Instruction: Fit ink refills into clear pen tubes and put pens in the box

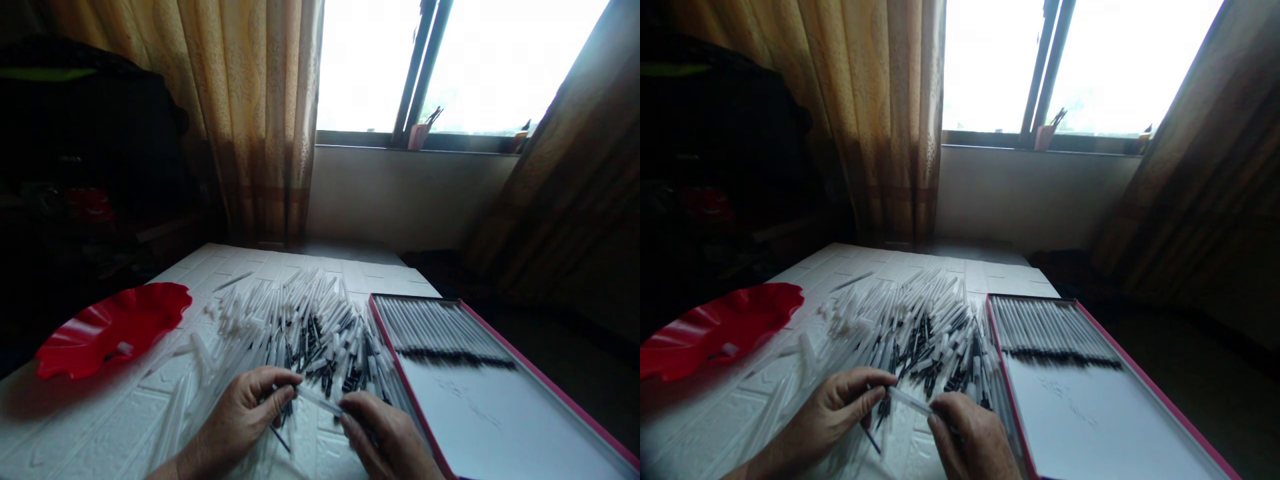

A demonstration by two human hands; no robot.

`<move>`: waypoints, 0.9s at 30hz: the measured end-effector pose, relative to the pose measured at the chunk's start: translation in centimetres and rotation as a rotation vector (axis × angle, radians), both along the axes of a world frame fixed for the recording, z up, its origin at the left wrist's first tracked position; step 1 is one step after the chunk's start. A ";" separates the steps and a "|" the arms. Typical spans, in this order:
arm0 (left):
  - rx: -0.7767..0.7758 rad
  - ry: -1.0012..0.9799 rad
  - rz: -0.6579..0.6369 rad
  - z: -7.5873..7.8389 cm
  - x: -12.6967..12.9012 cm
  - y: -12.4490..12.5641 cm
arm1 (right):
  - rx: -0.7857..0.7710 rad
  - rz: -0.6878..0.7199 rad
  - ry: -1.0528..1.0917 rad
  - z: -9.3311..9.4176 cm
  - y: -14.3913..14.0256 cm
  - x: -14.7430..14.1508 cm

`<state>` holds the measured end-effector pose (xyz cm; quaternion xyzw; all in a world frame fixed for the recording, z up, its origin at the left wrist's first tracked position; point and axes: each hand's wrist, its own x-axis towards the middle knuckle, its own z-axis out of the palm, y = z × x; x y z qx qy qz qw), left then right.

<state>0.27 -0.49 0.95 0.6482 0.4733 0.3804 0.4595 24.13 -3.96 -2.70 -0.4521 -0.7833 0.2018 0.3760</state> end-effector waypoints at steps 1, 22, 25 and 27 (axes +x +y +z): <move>-0.009 -0.009 -0.003 0.0 0.0 0.0 | 0.016 0.006 -0.002 -0.1 0.1 0.1; -0.212 -0.251 -0.027 0.0 0.4 0.2 | -0.068 0.002 -0.011 1.5 -0.2 0.1; -0.216 -0.255 -0.024 -0.2 0.3 0.2 | -0.076 0.000 -0.011 1.5 -0.3 0.1; -0.216 -0.257 -0.022 -0.3 0.3 0.3 | -0.112 -0.030 -0.006 1.5 -0.3 0.1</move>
